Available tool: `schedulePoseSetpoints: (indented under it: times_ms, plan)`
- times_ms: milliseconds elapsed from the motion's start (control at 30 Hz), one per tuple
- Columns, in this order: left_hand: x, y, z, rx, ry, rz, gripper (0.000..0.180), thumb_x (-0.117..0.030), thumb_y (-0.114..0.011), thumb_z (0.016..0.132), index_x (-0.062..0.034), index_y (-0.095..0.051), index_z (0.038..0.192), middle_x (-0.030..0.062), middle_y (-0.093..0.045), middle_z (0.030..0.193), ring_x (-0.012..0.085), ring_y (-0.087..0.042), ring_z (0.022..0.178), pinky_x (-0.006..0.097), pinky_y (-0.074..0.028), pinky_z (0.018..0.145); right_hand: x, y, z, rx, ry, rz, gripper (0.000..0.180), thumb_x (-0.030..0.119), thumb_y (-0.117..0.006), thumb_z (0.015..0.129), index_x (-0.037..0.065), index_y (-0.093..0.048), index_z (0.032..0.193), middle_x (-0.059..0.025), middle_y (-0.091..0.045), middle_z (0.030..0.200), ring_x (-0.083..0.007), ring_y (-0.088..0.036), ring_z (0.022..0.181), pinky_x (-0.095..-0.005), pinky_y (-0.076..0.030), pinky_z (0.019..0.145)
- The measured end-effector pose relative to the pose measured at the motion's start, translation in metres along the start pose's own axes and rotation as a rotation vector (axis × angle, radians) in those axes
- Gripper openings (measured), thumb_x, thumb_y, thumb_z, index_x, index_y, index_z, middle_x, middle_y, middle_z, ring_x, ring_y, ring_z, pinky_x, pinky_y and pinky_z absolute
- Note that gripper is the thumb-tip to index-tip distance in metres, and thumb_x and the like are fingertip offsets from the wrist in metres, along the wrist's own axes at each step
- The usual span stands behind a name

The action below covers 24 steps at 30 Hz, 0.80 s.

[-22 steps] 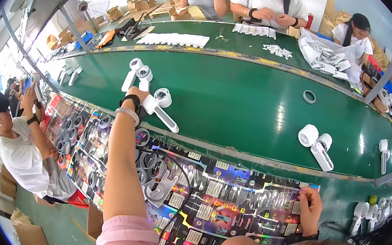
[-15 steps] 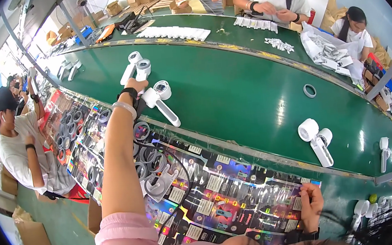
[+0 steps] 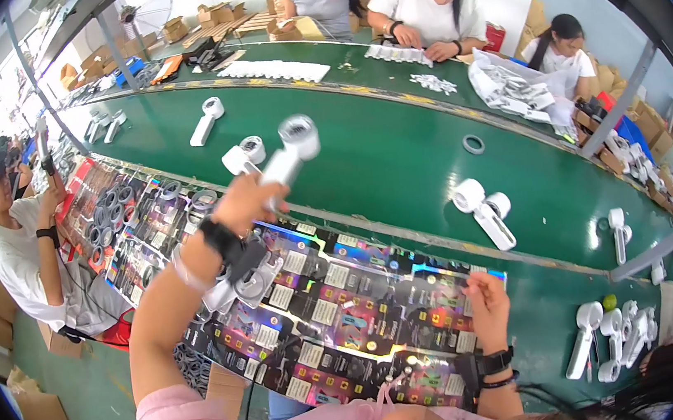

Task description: Assembling the components of small handheld electronic fans on a factory production line.

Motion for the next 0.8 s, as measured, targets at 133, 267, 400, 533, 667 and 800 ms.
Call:
schedulePoseSetpoints:
  times_ms: [133, 267, 400, 533, 667, 800]
  plan:
    - [0.038, -0.098, -0.087, 0.262, -0.013, 0.118, 0.052, -0.017, -0.069, 0.079, 0.0074, -0.046, 0.118, 0.0103, -0.065, 0.088, 0.0138, -0.065, 0.069, 0.026, -0.052, 0.051, 0.038, -0.029, -0.012, 0.078, 0.111, 0.022, 0.043, 0.012, -0.064, 0.088, 0.001, -0.051, 0.128, -0.0116, -0.057, 0.116, -0.0192, -0.06, 0.102, -0.0314, -0.048, 0.087]
    - [0.057, -0.178, -0.137, 0.447, 0.013, 0.066, 0.056, -0.012, -0.072, 0.078, 0.0057, -0.042, 0.122, 0.0139, -0.061, 0.101, 0.0157, -0.063, 0.081, 0.03, -0.052, 0.071, 0.072, -0.035, -0.014, 0.137, 0.254, 0.038, 0.075, 0.022, -0.072, 0.082, 0.001, -0.032, 0.142, -0.0151, -0.041, 0.136, -0.0274, -0.05, 0.121, -0.0395, -0.043, 0.099]
    - [0.04, -0.223, -0.156, 0.556, -0.196, 0.186, 0.059, -0.015, -0.075, 0.078, 0.0015, -0.042, 0.124, 0.0148, -0.059, 0.108, 0.021, -0.057, 0.103, 0.035, -0.046, 0.089, 0.069, -0.027, -0.015, 0.087, 0.181, 0.121, 0.08, 0.013, -0.079, 0.075, 0.001, -0.034, 0.139, -0.0147, -0.045, 0.132, -0.0241, -0.05, 0.119, -0.0359, -0.042, 0.1]
    - [0.053, -0.251, -0.146, 0.8, -0.029, -0.081, 0.05, -0.022, -0.065, 0.09, 0.0028, -0.041, 0.127, 0.0136, -0.059, 0.108, 0.0186, -0.062, 0.092, 0.031, -0.051, 0.078, 0.071, -0.01, -0.011, 0.012, 0.158, 0.088, 0.074, 0.011, -0.082, 0.07, 0.001, -0.044, 0.132, -0.0138, -0.054, 0.121, -0.0236, -0.053, 0.114, -0.0347, -0.043, 0.098]
    - [0.051, -0.281, -0.138, 1.054, 0.219, -0.561, 0.059, -0.05, -0.031, 0.101, -0.003, -0.04, 0.136, 0.0122, -0.06, 0.118, 0.0187, -0.065, 0.093, 0.033, -0.056, 0.074, 0.1, -0.02, -0.022, 0.108, 0.422, -0.163, 0.075, 0.022, -0.084, 0.065, 0.002, -0.05, 0.128, -0.016, -0.054, 0.124, -0.0317, -0.056, 0.111, -0.0391, -0.045, 0.096]
    - [0.072, -0.294, -0.14, 0.95, 0.302, -0.747, 0.063, -0.055, -0.019, 0.101, -0.0077, -0.045, 0.132, 0.0109, -0.059, 0.121, 0.0223, -0.06, 0.108, 0.039, -0.05, 0.092, 0.117, -0.044, -0.034, 0.278, 0.515, -0.239, 0.071, 0.021, -0.083, 0.064, 0.001, -0.053, 0.125, -0.019, -0.053, 0.127, -0.0353, -0.052, 0.117, -0.0416, -0.042, 0.099]
Point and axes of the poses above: each hand's wrist, its own z-axis towards the middle knuckle, its own y-axis out of the back of the hand, x = y × z, the point moved 9 cm from there along z, towards the middle knuckle
